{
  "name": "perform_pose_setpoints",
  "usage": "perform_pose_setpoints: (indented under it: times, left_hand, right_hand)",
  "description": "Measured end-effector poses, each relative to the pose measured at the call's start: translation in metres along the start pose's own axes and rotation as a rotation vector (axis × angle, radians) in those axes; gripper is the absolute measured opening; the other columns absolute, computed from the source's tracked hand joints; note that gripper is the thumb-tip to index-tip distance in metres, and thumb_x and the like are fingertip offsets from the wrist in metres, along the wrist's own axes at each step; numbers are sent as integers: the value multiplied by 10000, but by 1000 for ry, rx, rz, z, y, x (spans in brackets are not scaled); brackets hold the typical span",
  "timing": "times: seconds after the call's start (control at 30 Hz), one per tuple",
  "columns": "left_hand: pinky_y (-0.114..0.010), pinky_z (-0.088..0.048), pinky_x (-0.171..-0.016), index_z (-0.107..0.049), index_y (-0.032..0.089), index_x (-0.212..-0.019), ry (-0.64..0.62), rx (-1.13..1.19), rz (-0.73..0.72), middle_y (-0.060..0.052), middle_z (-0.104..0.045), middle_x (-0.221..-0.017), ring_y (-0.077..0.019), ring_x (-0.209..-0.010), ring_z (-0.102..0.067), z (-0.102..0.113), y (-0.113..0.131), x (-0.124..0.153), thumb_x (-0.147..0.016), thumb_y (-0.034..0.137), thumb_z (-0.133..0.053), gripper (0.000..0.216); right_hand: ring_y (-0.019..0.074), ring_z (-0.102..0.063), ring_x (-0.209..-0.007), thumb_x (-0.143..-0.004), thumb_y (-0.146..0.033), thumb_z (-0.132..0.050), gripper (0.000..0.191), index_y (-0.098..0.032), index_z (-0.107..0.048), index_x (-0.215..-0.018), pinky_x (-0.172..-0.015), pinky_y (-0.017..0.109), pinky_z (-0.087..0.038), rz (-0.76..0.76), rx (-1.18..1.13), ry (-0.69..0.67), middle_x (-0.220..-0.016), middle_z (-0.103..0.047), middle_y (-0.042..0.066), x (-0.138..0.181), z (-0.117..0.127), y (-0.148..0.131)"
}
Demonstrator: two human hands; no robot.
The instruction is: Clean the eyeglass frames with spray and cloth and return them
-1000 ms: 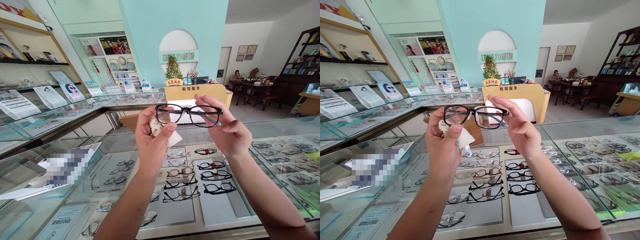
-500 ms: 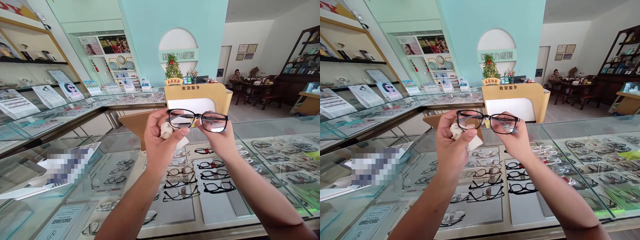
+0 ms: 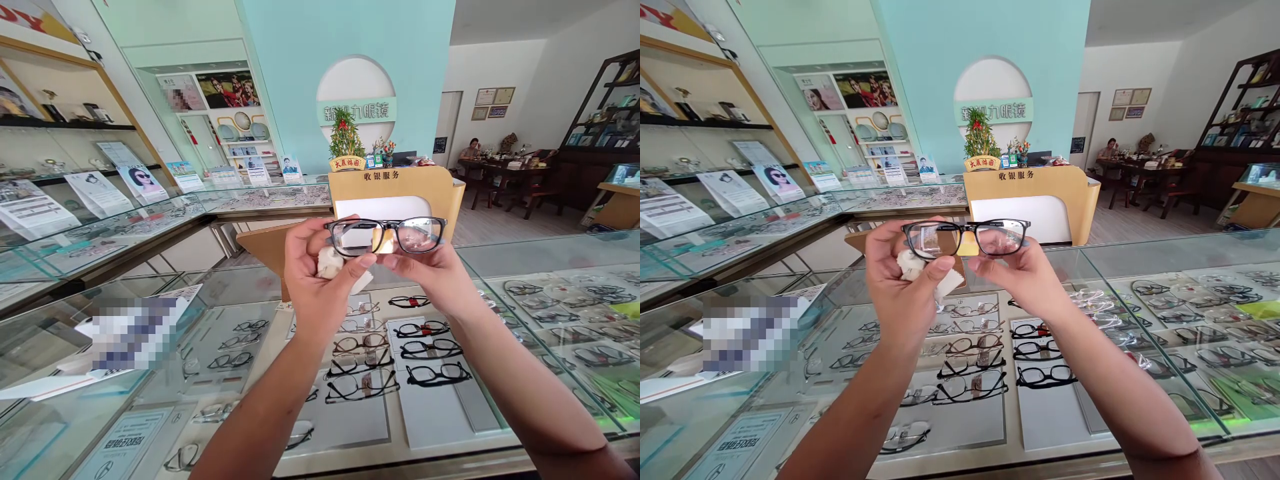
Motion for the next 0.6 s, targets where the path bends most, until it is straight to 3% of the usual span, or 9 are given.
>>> perform_pose_setpoints:
  times: [0.13, 0.3, 0.37, 0.47, 0.6]
  left_hand:
    - [-278, -657, -923, -668, 273, -1294, 21, 24, 13, -25, -832, -1192, -176, -1016, -824, 5, 1, -4, -822, 370, -1003, 586]
    - [-307, -674, -909, -726, 277, -1302, -97, 133, 178, -41, -842, -1168, -212, -1059, -823, 13, 5, -12, -818, 390, -997, 566]
    - [-313, -680, -883, -750, 268, -1295, -182, 178, 329, -51, -849, -1152, -224, -1049, -824, 16, 5, -15, -787, 371, -1013, 581]
    - [-295, -669, -774, -784, 233, -1246, -323, 254, 661, -72, -854, -1109, -223, -956, -820, 18, 0, -17, -762, 453, -1013, 579]
    - [-237, -574, -558, -804, 180, -1054, -441, 432, 1021, -30, -777, -797, -142, -637, -710, 14, -9, -13, -712, 595, -1003, 573]
  right_hand:
    - [216, -770, -1054, -846, -240, -887, 141, -301, -839, -964, -990, 419, -643, -16, -83, -13, -1190, -842, 3, -6, 12, 2]
    - [200, -775, -1038, -1016, -335, -739, 115, -292, -845, -1031, -974, 382, -628, -61, -144, 35, -1120, -850, 21, -12, 32, -7]
    - [193, -765, -1008, -1038, -338, -734, 121, -285, -841, -1020, -949, 371, -618, -11, -34, -27, -1108, -840, 24, -11, 38, -13]
    - [205, -744, -1070, -1009, -225, -770, 140, -310, -847, -1089, -983, 391, -600, 234, 208, -118, -1120, -818, 22, -8, 38, -22]
    - [232, -733, -1121, -991, -164, -776, 248, -323, -862, -1162, -1010, 445, -603, 525, 462, -168, -1179, -783, 56, -2, 29, -30]
Point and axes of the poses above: each hand's wrist, its own x-axis away from the middle knuckle, its own z-axis out of the back of the hand, y = z × x, the point moved 1 cm from there along -x, towards the middle knuckle
